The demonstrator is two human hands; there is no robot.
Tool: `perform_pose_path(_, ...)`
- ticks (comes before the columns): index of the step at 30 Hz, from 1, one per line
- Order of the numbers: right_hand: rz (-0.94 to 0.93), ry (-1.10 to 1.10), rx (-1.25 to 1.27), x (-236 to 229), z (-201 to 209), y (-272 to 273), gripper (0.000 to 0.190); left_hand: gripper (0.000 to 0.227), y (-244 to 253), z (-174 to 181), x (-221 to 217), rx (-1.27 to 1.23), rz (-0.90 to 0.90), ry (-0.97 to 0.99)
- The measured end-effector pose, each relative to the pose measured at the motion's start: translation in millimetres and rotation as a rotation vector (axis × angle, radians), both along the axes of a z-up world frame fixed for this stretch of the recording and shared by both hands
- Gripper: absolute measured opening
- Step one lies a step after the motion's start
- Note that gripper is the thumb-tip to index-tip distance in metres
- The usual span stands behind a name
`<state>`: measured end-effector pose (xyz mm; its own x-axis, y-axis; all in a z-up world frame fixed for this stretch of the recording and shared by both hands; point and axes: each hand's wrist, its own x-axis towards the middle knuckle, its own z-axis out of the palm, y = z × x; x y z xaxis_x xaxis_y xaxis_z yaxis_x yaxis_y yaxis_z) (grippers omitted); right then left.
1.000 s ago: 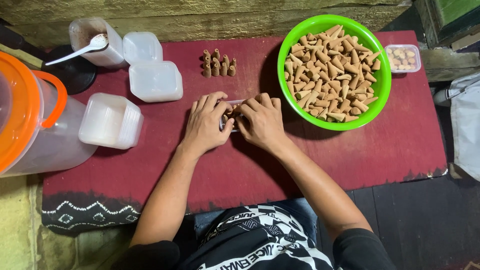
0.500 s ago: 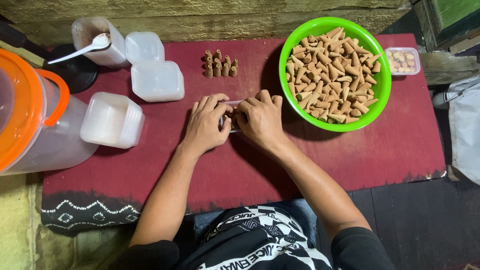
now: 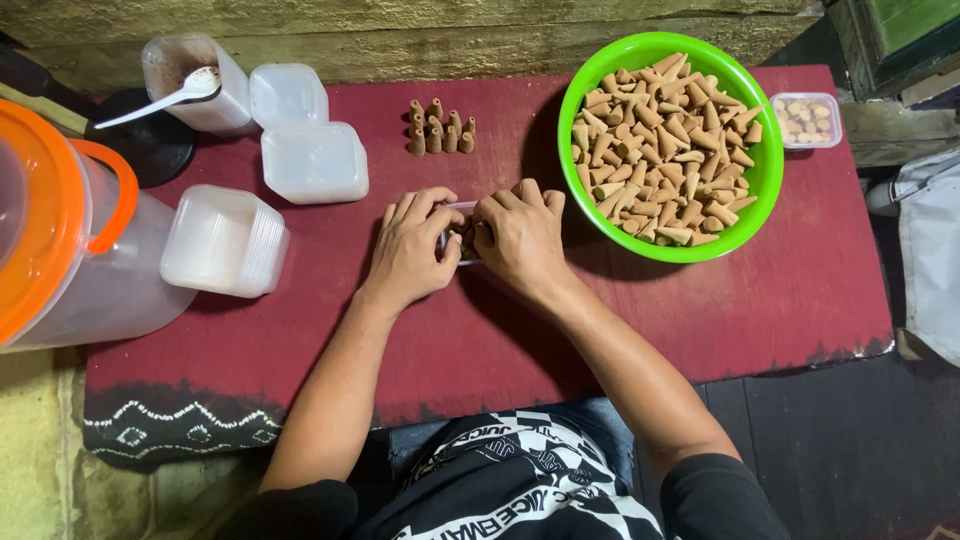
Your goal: The person places incense cones from a large bowl into small plastic containers by hand, arranging them upright in some containers and filling others loosely.
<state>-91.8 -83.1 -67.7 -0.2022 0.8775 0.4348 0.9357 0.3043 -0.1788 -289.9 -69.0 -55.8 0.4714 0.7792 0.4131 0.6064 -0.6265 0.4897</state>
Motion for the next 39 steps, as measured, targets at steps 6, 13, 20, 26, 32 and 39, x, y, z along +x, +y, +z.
perform_pose_path(6, 0.018, 0.001, 0.014, -2, 9, -1, 0.007, 0.024, 0, -2, 1, 0.007, -0.003, 0.017)
perform_pose_path(13, 0.023, 0.017, 0.032, -1, 6, -1, 0.006, 0.027, -1, 2, 0, 0.019, -0.005, 0.018)
perform_pose_path(20, 0.073, 0.097, 0.041, 8, 12, -3, 0.006, 0.017, 1, 3, 1, 0.079, 0.006, -0.055)
perform_pose_path(26, 0.093, 0.156, 0.038, 26, 12, -10, 0.005, 0.027, 14, -29, -6, 0.179, 0.047, -0.131)
perform_pose_path(32, 0.109, 0.187, 0.089, 55, 26, -26, 0.017, 0.021, 15, -53, -20, 0.075, 0.125, -0.229)
perform_pose_path(39, 0.174, 0.18, 0.239, 121, 65, -32, 0.034, 0.027, 2, 43, -14, 0.014, 0.073, -0.355)
